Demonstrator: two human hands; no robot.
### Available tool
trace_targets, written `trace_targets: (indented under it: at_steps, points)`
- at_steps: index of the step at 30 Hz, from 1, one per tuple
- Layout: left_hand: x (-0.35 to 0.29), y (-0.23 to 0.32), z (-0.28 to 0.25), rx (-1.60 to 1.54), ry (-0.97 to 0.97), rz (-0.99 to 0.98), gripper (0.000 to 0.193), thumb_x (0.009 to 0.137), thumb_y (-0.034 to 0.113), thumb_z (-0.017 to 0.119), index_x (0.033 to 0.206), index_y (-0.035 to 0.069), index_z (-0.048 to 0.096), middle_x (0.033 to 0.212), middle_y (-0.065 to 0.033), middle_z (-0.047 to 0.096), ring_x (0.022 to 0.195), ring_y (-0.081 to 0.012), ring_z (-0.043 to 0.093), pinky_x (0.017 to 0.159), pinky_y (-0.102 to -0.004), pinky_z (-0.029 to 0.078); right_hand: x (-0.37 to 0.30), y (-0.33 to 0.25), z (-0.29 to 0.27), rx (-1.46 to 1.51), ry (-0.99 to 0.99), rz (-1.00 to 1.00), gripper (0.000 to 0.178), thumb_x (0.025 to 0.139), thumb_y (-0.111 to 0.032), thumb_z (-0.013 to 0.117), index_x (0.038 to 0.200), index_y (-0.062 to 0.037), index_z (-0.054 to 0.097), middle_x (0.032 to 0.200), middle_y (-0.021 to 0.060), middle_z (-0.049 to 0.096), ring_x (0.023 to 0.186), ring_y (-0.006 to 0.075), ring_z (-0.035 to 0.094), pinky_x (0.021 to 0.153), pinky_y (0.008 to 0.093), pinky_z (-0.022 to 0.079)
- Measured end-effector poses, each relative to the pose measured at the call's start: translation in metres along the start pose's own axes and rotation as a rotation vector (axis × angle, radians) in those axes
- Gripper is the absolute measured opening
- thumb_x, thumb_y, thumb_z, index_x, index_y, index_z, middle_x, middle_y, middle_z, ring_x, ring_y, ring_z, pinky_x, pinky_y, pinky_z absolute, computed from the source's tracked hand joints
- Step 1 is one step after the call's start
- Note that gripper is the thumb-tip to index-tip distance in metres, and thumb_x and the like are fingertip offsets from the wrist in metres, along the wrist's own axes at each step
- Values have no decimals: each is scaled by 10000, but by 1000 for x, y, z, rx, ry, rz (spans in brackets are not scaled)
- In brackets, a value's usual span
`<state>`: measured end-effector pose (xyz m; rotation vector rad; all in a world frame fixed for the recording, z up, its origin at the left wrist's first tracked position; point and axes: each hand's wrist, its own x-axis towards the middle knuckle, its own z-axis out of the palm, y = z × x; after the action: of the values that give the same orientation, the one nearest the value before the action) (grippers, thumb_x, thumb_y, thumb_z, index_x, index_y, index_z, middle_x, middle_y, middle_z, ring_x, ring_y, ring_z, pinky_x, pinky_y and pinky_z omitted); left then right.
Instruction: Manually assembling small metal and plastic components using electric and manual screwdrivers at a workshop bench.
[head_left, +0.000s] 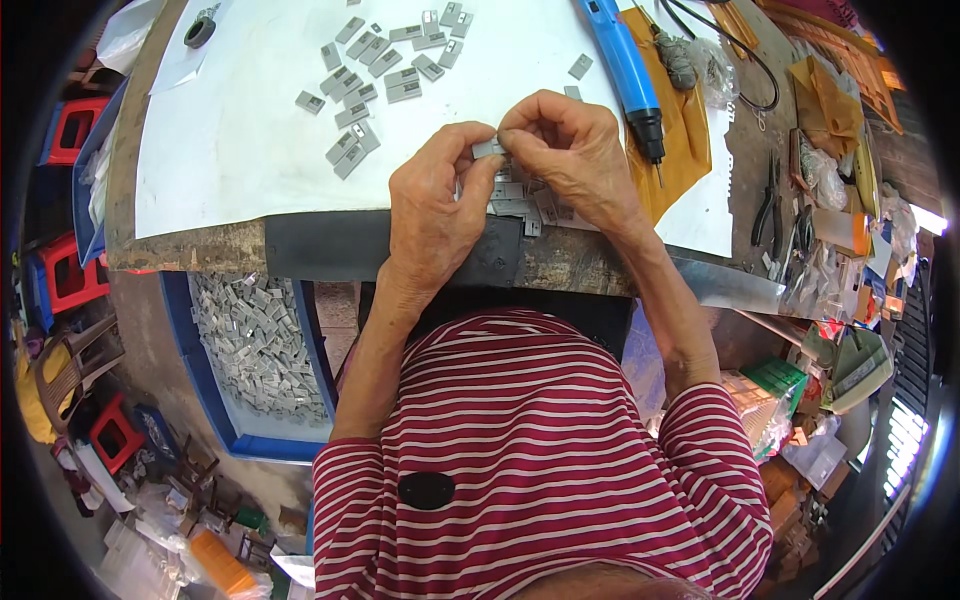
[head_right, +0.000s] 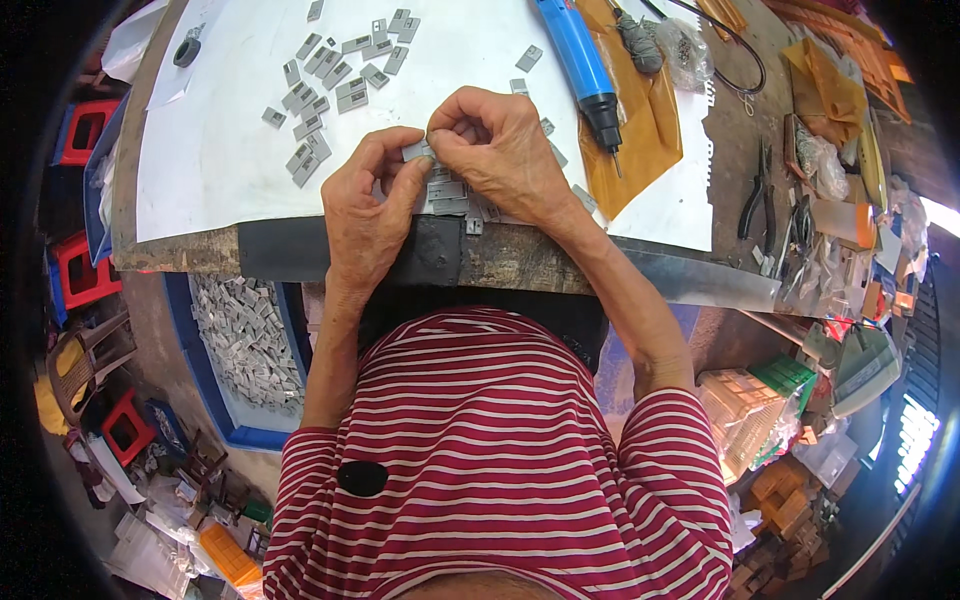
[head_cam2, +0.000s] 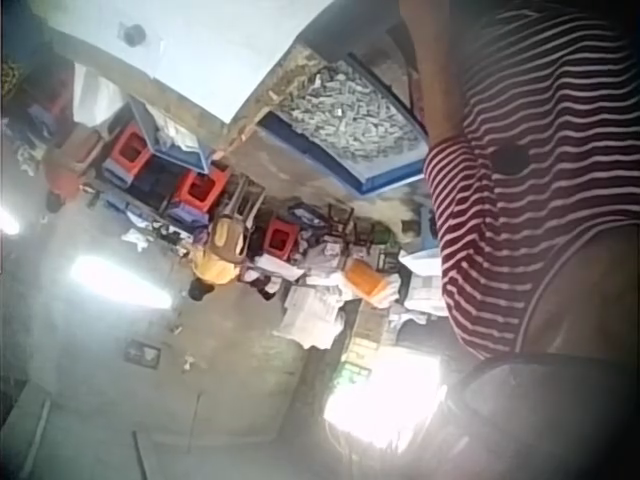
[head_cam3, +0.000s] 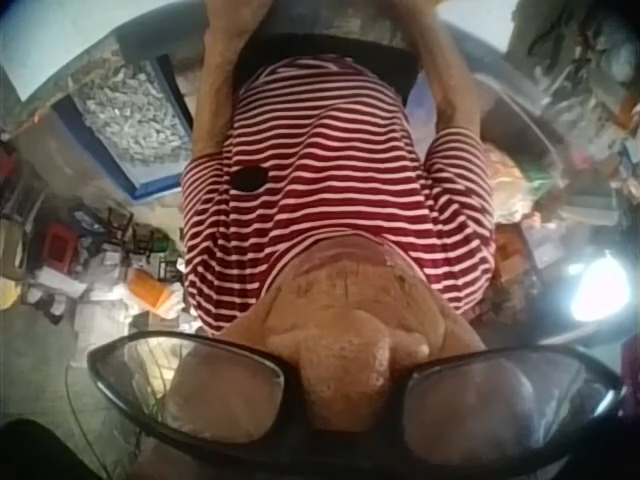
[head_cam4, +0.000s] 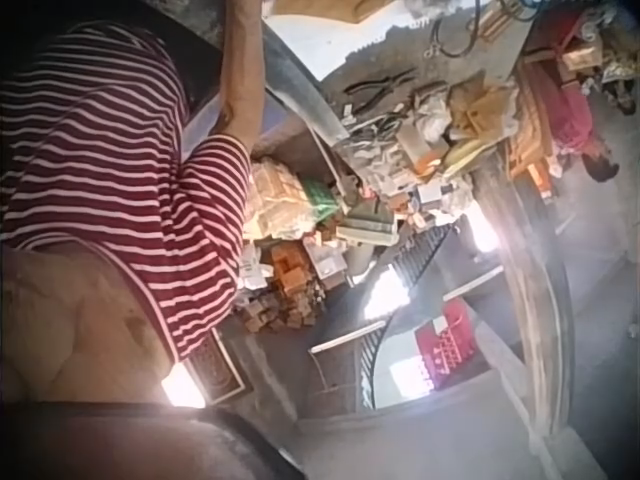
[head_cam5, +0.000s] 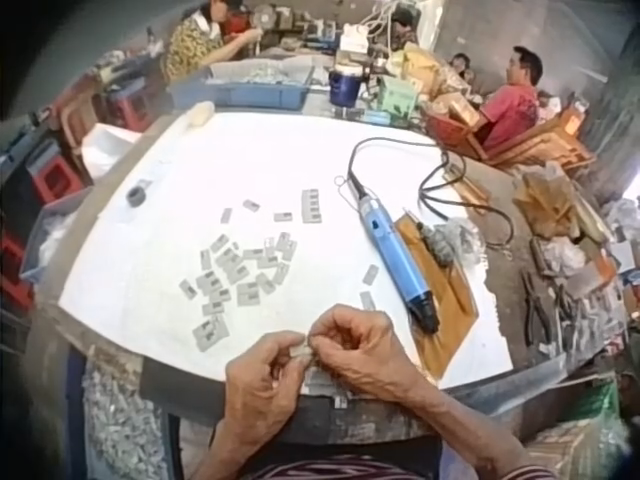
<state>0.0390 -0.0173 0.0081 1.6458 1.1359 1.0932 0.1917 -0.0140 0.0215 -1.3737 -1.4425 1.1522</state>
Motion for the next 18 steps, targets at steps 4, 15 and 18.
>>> trace_targets:
  at_steps: [4,15,18]
  points:
    - [1,0,0,103,43,109,188,739,-16,629,923,-10,593,768,-99,581,601,-162,566,540,-255,445,-1,2,2,-2,38,-36,103,798,-92,596,820,6,619,655,-18,562,584,23,467,520,180,398]
    - [2,-2,-1,100,108,162,178,716,-31,639,891,-18,607,804,-87,565,565,-125,492,521,-248,411,-1,-7,-11,95,20,-7,145,851,-105,570,903,13,637,695,26,609,583,53,549,519,182,454]
    - [2,0,-1,90,106,156,178,714,-33,641,889,-21,608,804,-85,567,567,-119,486,522,-245,408,-1,-9,-30,20,123,-99,162,853,-107,566,940,8,640,721,38,629,607,59,570,525,181,464]
